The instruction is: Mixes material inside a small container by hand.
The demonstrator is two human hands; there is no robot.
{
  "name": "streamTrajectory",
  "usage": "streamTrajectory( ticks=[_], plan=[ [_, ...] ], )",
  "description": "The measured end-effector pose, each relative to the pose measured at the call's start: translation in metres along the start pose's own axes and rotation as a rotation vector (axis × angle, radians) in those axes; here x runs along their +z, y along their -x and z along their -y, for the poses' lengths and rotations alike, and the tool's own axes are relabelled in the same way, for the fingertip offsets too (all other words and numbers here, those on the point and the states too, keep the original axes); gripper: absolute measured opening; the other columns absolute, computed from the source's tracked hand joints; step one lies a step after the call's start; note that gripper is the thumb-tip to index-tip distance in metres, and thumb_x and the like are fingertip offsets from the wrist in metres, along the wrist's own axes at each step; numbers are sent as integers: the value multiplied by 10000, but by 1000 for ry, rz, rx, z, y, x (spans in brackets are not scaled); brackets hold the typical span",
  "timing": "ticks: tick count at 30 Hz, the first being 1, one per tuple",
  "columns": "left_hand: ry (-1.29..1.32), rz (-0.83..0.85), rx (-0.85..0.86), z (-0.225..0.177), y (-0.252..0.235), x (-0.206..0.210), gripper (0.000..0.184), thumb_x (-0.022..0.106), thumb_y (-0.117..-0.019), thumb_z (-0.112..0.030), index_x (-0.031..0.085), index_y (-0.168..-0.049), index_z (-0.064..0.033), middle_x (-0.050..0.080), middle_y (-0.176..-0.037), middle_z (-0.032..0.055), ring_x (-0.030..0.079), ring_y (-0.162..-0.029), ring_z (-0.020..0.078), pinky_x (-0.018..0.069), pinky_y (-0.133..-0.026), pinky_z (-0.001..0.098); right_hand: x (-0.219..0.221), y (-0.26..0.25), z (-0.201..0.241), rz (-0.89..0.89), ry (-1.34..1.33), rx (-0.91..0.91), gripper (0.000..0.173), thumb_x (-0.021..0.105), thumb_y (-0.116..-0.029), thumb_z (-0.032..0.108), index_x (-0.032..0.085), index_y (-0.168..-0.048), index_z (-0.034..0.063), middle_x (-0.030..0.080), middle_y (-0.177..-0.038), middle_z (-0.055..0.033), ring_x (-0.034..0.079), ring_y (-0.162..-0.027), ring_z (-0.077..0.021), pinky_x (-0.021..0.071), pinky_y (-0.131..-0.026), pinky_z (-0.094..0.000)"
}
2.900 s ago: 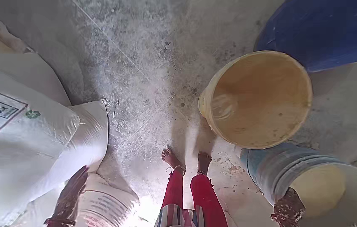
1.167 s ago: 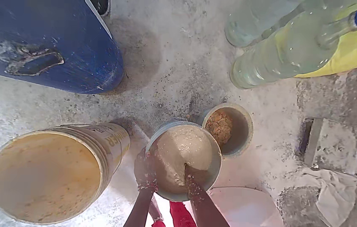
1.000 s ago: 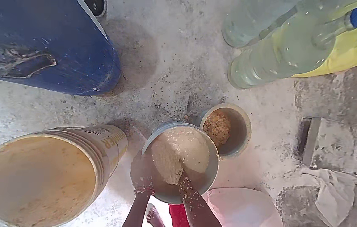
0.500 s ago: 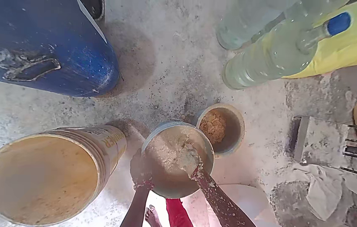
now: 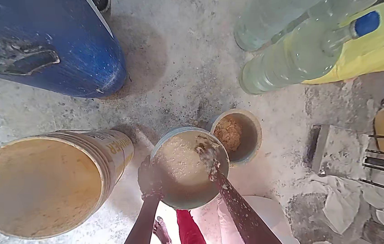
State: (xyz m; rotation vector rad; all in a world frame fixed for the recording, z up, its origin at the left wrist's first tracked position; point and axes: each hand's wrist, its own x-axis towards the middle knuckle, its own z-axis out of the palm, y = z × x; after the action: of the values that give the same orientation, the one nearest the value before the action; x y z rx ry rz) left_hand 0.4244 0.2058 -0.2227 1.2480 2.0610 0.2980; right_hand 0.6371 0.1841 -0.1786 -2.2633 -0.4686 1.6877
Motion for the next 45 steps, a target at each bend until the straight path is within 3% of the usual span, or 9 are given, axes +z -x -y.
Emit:
streamTrajectory(
  ticks=[2,10,18,24,27,33,36,42,45],
  plan=[
    [-2,6,-16,-1,-1,0,459,363,-1098,-221,580,-1378,71,596,-1372,296,557,-1316,427,382,-1139,527,14,-21,22,62,131,-38,434,376,-1077,-7,359,-1484,-154,466,-1495,-301,479,-1382,-220,345,-1147,-262],
    [-26,-7,4,2,-3,1,453,355,-1094,-195,581,-1365,88,609,-1344,308,576,-1287,438,402,-1120,525,99,-65,42,309,554,-125,430,383,-1107,113,448,-1460,-124,449,-1528,-301,405,-1463,-378,271,-1225,-439],
    [18,-34,6,1,-2,2,420,393,-1084,-170,597,-1345,88,625,-1318,303,592,-1261,433,413,-1108,521,77,-15,-15,365,778,-88,440,343,-1114,141,460,-1486,-62,446,-1560,-240,396,-1483,-348,292,-1231,-446],
    [23,-23,12,3,-1,1,434,388,-1085,-190,595,-1355,80,621,-1335,294,586,-1277,426,400,-1123,519,9,26,-4,337,170,-106,472,353,-1118,176,392,-1526,-59,382,-1607,-206,351,-1506,-197,250,-1245,-304],
    [14,-7,15,2,-1,0,441,380,-1088,-195,590,-1364,78,610,-1346,306,574,-1284,451,396,-1120,544,1,3,5,368,407,-94,412,386,-1101,108,478,-1440,-106,517,-1469,-262,501,-1365,-234,350,-1160,-304],
    [34,17,1,0,-2,-1,428,389,-1084,-174,578,-1377,76,608,-1355,293,569,-1296,432,391,-1132,526,-2,-4,8,460,555,92,407,364,-1087,25,393,-1469,-111,493,-1428,-277,525,-1271,-229,395,-1100,-290],
    [56,4,-3,2,-2,-2,416,417,-1073,-163,588,-1362,83,612,-1347,296,576,-1286,435,396,-1129,528,8,3,-7,442,612,-88,414,496,-1043,29,465,-1410,-159,541,-1389,-335,542,-1295,-324,389,-1126,-358],
    [119,26,-21,1,-3,-3,426,417,-1070,-185,597,-1357,75,618,-1345,284,573,-1286,434,395,-1131,523,66,-5,27,399,928,-570,414,500,-1057,281,640,-1339,12,661,-1303,-227,618,-1244,-365,453,-1074,-531],
    [137,31,-46,1,-4,-6,404,436,-1067,-160,600,-1356,69,625,-1333,281,580,-1277,427,402,-1129,519,64,-24,35,499,941,-739,433,566,-1030,234,611,-1339,-66,609,-1351,-288,553,-1305,-414,382,-1140,-521]
  ],
)
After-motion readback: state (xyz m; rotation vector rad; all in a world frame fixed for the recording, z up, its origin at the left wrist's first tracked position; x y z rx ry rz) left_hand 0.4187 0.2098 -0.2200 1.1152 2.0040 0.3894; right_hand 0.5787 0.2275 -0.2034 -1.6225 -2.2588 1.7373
